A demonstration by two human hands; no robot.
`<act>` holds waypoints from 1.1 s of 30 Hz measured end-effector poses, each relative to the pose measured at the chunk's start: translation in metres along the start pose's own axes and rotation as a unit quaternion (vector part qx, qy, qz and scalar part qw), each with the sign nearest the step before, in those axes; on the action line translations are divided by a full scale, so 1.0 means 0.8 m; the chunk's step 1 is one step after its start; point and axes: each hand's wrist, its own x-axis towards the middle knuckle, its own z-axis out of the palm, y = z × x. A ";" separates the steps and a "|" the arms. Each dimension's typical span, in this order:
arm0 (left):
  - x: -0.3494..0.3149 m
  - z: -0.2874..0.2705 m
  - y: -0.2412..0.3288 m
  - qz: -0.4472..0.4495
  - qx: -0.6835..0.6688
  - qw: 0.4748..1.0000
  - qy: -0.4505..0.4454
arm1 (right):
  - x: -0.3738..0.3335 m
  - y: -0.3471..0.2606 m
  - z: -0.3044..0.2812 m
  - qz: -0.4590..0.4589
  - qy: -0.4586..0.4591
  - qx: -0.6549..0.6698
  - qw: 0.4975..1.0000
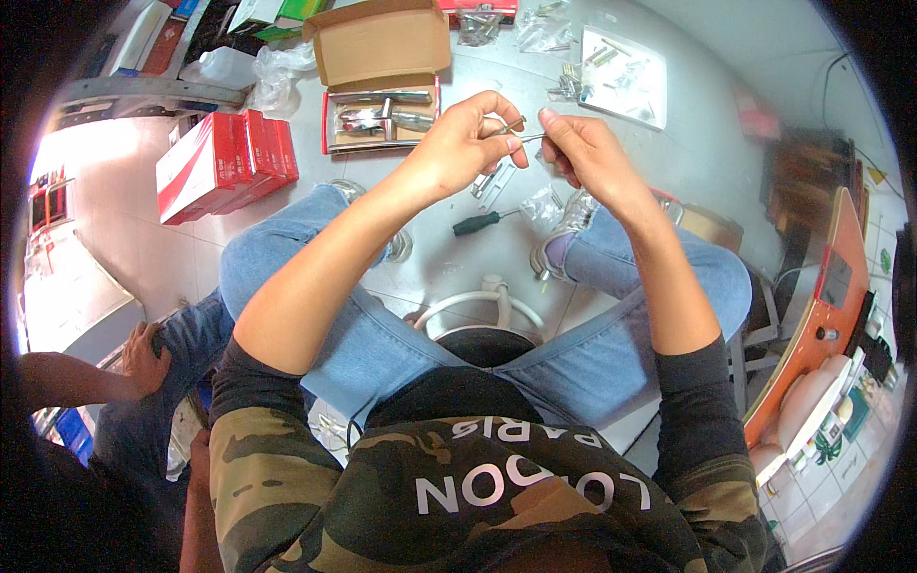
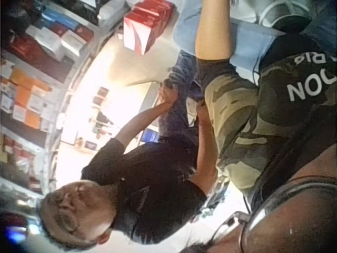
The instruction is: The person assembles small metal lock components by hand, inserting pins and springs into a lock body. They then place the assembled parts into red and blue cardboard boxes, close the boxes, and stack them. A second person briefly hands over a plastic bag of parts.
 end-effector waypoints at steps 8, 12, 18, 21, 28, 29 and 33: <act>0.001 -0.001 -0.001 0.002 -0.024 1.000 0.014 | 0.000 0.005 0.010 -0.148 0.053 0.078 0.984; 0.000 -0.001 -0.001 0.004 -0.059 0.998 0.000 | -0.001 0.004 0.007 -0.192 0.078 0.018 0.978; -0.001 -0.002 0.000 -0.012 -0.066 0.997 -0.036 | 0.000 0.004 0.006 -0.196 0.091 0.035 0.976; -0.002 -0.002 0.001 -0.013 -0.055 0.998 -0.040 | 0.001 0.003 0.006 -0.182 0.075 0.143 0.970; -0.004 -0.003 0.003 -0.024 -0.077 0.997 -0.016 | 0.000 -0.002 0.000 -0.115 0.065 0.117 0.984; -0.004 -0.003 0.004 -0.025 -0.078 0.997 -0.012 | 0.001 -0.003 -0.001 -0.103 0.064 0.099 0.988; -0.004 -0.005 0.006 -0.031 -0.068 0.997 -0.008 | 0.002 -0.005 0.001 -0.099 0.080 0.043 0.991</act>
